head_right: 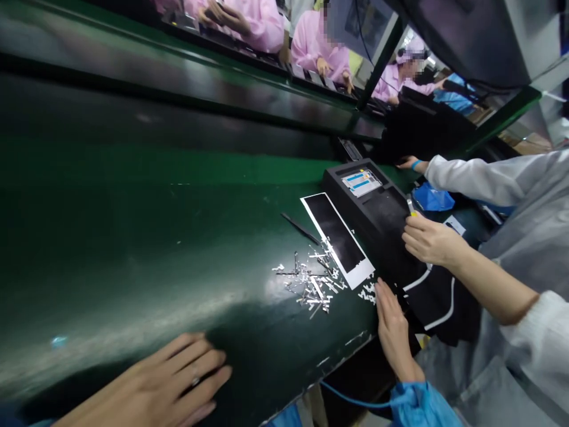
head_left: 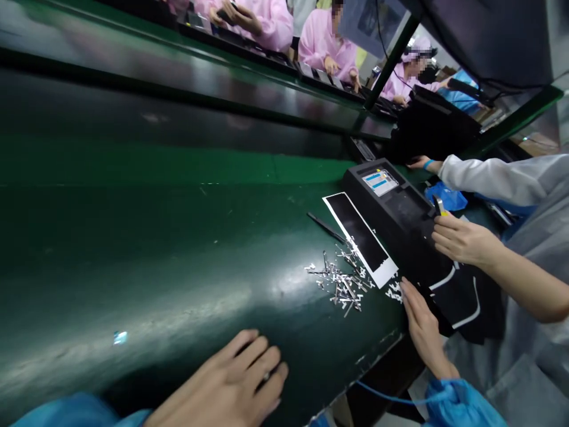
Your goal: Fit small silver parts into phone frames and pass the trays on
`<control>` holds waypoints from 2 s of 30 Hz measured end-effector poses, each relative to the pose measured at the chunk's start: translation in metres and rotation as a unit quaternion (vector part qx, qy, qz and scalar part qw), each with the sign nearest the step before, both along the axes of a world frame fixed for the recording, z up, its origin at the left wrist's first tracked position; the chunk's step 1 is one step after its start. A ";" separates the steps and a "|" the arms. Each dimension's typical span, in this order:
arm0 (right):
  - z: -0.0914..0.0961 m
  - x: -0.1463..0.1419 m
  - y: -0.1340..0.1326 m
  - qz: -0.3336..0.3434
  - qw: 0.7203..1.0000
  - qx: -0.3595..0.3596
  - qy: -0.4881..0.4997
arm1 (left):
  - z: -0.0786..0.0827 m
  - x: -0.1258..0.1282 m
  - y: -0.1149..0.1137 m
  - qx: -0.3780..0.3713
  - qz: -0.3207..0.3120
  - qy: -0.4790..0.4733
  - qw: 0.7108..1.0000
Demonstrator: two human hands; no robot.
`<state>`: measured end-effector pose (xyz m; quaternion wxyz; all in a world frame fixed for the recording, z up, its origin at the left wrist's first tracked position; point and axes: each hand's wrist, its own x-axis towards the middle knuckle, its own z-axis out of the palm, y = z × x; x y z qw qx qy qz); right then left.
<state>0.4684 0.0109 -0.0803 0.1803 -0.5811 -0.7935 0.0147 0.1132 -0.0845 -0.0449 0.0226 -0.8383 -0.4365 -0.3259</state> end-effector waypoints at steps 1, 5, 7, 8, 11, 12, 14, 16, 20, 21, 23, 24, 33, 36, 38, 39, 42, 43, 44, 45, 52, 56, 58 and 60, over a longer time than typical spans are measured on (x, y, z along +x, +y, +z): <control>0.001 -0.001 -0.008 0.005 1.000 0.002 0.000 | 0.005 0.013 0.012 -0.010 -0.013 0.023 1.000; 0.003 -0.018 -0.016 0.010 0.999 0.037 -0.008 | 0.005 0.068 0.055 -0.007 -0.083 0.147 0.986; -0.001 -0.031 -0.007 0.010 0.998 0.068 -0.013 | -0.004 0.095 0.073 0.005 -0.105 0.183 0.977; -0.003 -0.037 -0.002 0.012 0.996 0.083 -0.014 | -0.010 0.106 0.081 0.008 -0.109 0.192 0.975; -0.012 -0.047 0.004 0.015 0.993 0.117 -0.013 | -0.027 0.130 0.098 0.007 -0.104 0.205 0.973; -0.014 -0.046 0.001 0.016 0.992 0.124 -0.013 | -0.031 0.133 0.102 0.006 -0.102 0.207 0.973; -0.015 -0.039 -0.010 0.022 0.991 0.130 -0.017 | -0.037 0.135 0.105 0.003 -0.103 0.207 0.973; -0.010 -0.027 -0.024 0.023 0.991 0.130 -0.025 | -0.040 0.134 0.105 0.001 -0.107 0.202 0.974; 0.006 -0.011 -0.034 -0.008 0.993 0.115 -0.041 | -0.040 0.131 0.105 -0.006 -0.110 0.187 0.976; 0.008 -0.010 -0.031 -0.020 0.993 0.112 -0.044 | -0.040 0.131 0.105 -0.007 -0.111 0.184 0.977; 0.008 -0.013 -0.019 -0.040 0.992 0.106 -0.049 | -0.040 0.131 0.106 -0.008 -0.114 0.181 0.977; 0.006 -0.015 -0.013 -0.049 0.992 0.103 -0.051 | -0.040 0.130 0.106 -0.008 -0.115 0.180 0.977; -0.015 -0.003 -0.037 -0.057 0.991 0.114 -0.029 | -0.035 0.129 0.104 -0.016 -0.104 0.173 0.979; -0.005 0.005 -0.055 -0.040 0.992 0.113 -0.025 | -0.036 0.130 0.104 -0.017 -0.105 0.170 0.980; 0.003 0.006 -0.056 -0.038 0.993 0.112 -0.022 | -0.036 0.131 0.103 -0.021 -0.102 0.170 0.980; 0.007 0.004 -0.053 -0.041 0.993 0.113 -0.020 | -0.036 0.131 0.103 -0.022 -0.101 0.170 0.980; 0.010 -0.008 -0.029 -0.042 0.992 0.113 -0.019 | -0.038 0.130 0.104 -0.019 -0.111 0.171 0.979; 0.009 -0.012 -0.018 -0.036 0.993 0.106 -0.023 | -0.038 0.129 0.105 -0.016 -0.113 0.172 0.979; 0.006 -0.017 -0.008 -0.026 0.995 0.097 -0.027 | -0.039 0.129 0.105 -0.012 -0.114 0.172 0.978; 0.003 -0.021 0.001 -0.016 0.995 0.090 -0.032 | -0.040 0.128 0.106 -0.008 -0.113 0.173 0.978; -0.016 -0.018 -0.007 0.017 0.994 0.096 -0.052 | -0.037 0.128 0.104 -0.012 -0.090 0.180 0.980; -0.011 -0.008 -0.033 0.012 0.993 0.099 -0.062 | -0.034 0.131 0.104 -0.017 -0.081 0.172 0.982; -0.008 -0.008 -0.037 0.010 0.993 0.097 -0.065 | -0.034 0.133 0.106 -0.016 -0.088 0.168 0.982; -0.007 -0.013 -0.034 0.008 0.993 0.095 -0.070 | -0.035 0.135 0.109 -0.016 -0.101 0.167 0.981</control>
